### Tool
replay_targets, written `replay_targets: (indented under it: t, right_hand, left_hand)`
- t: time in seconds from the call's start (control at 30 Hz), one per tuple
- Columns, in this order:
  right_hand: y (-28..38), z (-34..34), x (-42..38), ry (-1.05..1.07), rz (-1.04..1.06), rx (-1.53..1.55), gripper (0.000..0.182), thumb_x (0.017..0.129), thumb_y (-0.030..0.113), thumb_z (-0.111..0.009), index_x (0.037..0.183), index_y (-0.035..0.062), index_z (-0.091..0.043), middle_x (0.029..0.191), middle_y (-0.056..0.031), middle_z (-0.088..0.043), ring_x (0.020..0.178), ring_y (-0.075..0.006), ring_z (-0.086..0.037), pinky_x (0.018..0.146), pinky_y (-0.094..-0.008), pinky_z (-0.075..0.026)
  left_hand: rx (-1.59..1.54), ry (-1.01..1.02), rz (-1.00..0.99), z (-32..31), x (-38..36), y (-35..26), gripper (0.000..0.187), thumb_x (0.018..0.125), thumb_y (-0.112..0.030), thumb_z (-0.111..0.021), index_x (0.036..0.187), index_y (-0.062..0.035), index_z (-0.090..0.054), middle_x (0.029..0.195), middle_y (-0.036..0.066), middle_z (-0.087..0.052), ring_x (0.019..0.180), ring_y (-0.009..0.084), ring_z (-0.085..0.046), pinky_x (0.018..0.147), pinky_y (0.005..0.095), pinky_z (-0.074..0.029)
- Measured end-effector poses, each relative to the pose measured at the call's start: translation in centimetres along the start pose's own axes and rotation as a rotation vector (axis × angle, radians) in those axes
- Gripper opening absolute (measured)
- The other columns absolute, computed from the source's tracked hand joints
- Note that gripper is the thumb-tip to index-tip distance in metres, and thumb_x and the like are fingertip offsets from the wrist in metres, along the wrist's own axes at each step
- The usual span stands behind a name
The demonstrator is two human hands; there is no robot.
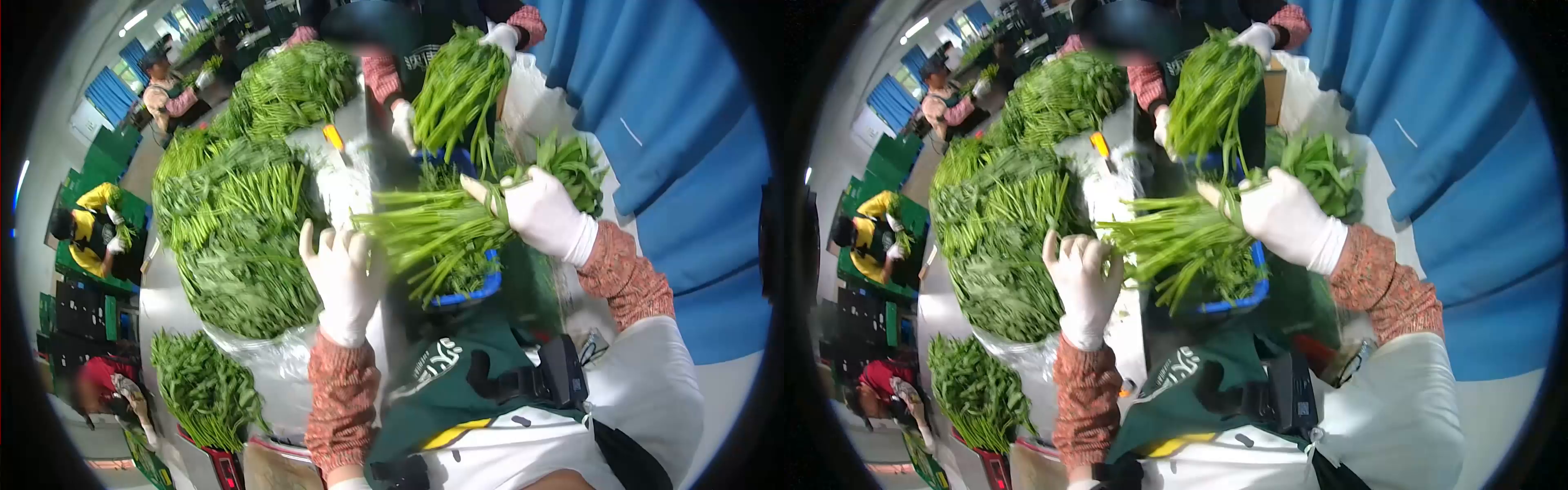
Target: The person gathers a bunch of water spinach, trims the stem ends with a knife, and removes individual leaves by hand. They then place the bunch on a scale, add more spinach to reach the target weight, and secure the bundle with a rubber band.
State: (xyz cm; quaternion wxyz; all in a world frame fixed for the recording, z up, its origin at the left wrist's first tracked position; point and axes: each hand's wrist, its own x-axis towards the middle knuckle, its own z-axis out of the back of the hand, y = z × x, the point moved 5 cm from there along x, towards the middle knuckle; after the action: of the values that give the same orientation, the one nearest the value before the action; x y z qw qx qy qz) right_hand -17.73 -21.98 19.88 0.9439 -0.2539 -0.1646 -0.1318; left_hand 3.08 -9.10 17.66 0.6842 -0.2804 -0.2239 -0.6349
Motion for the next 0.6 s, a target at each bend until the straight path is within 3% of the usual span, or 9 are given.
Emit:
replay_targets:
  t: [0.2, 0.33, 0.37, 0.4, 0.43, 0.47, 0.5, 0.57, 0.6]
  right_hand:
    - [-1.5, 0.1, -0.3, 0.043, -0.062, -0.026, 0.060, 0.080, 0.010, -0.050, 0.140, 0.0119, -0.048, 0.066, 0.0016, -0.052, 0.066, -0.0157, -0.057, 0.062, -0.0304, -0.043]
    - [-2.5, 0.4, -0.8, -0.002, -0.072, -0.037, 0.063, 0.077, 0.007, -0.051, 0.140, 0.0104, -0.047, 0.065, -0.0005, -0.052, 0.064, -0.0183, -0.057, 0.061, -0.0316, -0.043]
    - [-2.9, 0.5, -0.7, -0.018, -0.075, -0.035, 0.064, 0.076, 0.006, -0.052, 0.140, 0.0107, -0.046, 0.064, -0.0008, -0.050, 0.062, -0.0184, -0.057, 0.060, -0.0318, -0.043]
    - [-3.2, 0.8, -0.4, -0.050, -0.067, -0.068, 0.064, 0.077, 0.005, -0.051, 0.140, 0.0115, -0.047, 0.063, -0.0008, -0.050, 0.060, -0.0183, -0.056, 0.060, -0.0316, -0.043]
    - [-3.2, 0.9, -0.3, -0.075, -0.054, -0.094, 0.064, 0.077, 0.004, -0.051, 0.140, 0.0124, -0.047, 0.063, -0.0009, -0.049, 0.059, -0.0181, -0.055, 0.060, -0.0314, -0.043]
    - [-3.2, 0.8, -0.4, -0.068, -0.045, -0.084, 0.063, 0.078, 0.004, -0.051, 0.140, 0.0133, -0.047, 0.063, -0.0006, -0.049, 0.059, -0.0175, -0.055, 0.060, -0.0309, -0.043]
    - [-3.3, 0.7, -0.3, -0.078, -0.039, -0.087, 0.063, 0.078, 0.003, -0.051, 0.140, 0.0142, -0.048, 0.064, -0.0003, -0.049, 0.058, -0.0169, -0.054, 0.060, -0.0303, -0.043]
    - [-3.1, 0.8, -0.3, -0.151, 0.000, -0.071, 0.056, 0.080, 0.006, -0.052, 0.135, 0.0163, -0.054, 0.067, 0.0021, -0.050, 0.061, -0.0146, -0.054, 0.062, -0.0284, -0.044]
    - [-3.0, 1.1, -0.1, -0.184, 0.019, -0.025, 0.054, 0.080, 0.007, -0.053, 0.133, 0.0168, -0.056, 0.068, 0.0027, -0.051, 0.062, -0.0141, -0.054, 0.064, -0.0281, -0.045]
  left_hand:
    - [0.032, -0.107, 0.149, 1.4, -0.4, 3.9, 0.014, 0.071, -0.013, -0.072, 0.068, -0.0144, -0.058, 0.071, 0.001, -0.056, 0.077, 0.0217, -0.056, 0.104, 0.0453, -0.031]
    - [0.152, -0.071, 0.238, 0.5, -1.7, 8.5, 0.009, 0.077, -0.016, -0.070, 0.071, -0.0123, -0.065, 0.078, 0.003, -0.062, 0.083, 0.0225, -0.059, 0.104, 0.0472, -0.032]
    - [0.153, 0.042, 0.274, 0.5, -2.2, 9.1, 0.004, 0.080, -0.014, -0.067, 0.080, -0.0111, -0.069, 0.087, 0.004, -0.066, 0.091, 0.0222, -0.061, 0.106, 0.0496, -0.031]
    - [0.169, 0.040, 0.284, -0.7, -3.5, 10.9, 0.021, 0.083, -0.013, -0.064, 0.103, -0.0085, -0.069, 0.106, 0.011, -0.067, 0.104, 0.0248, -0.060, 0.107, 0.0530, -0.029]
    - [0.276, 0.189, 0.334, -0.7, -3.3, 11.4, 0.046, 0.086, -0.014, -0.062, 0.131, -0.0083, -0.054, 0.131, 0.018, -0.055, 0.119, 0.0287, -0.055, 0.108, 0.0569, -0.027]
    - [0.243, 0.198, 0.390, -0.6, -3.8, 11.9, 0.063, 0.087, -0.014, -0.061, 0.145, -0.0097, -0.037, 0.143, 0.022, -0.043, 0.124, 0.0319, -0.050, 0.110, 0.0576, -0.026]
    - [0.087, 0.172, 0.402, 0.2, -3.7, 11.7, 0.072, 0.087, -0.014, -0.061, 0.149, -0.0088, -0.027, 0.148, 0.022, -0.035, 0.126, 0.0335, -0.048, 0.112, 0.0513, -0.027]
    - [-0.326, 0.027, 0.416, -0.1, -4.2, 12.9, 0.070, 0.088, -0.016, -0.063, 0.148, -0.0052, -0.030, 0.145, 0.021, -0.042, 0.126, 0.0321, -0.049, 0.109, 0.0406, -0.034]
    - [-0.508, 0.066, 0.549, -0.7, -4.6, 13.7, 0.066, 0.089, -0.019, -0.064, 0.146, -0.0025, -0.033, 0.142, 0.021, -0.045, 0.125, 0.0305, -0.049, 0.107, 0.0370, -0.036]
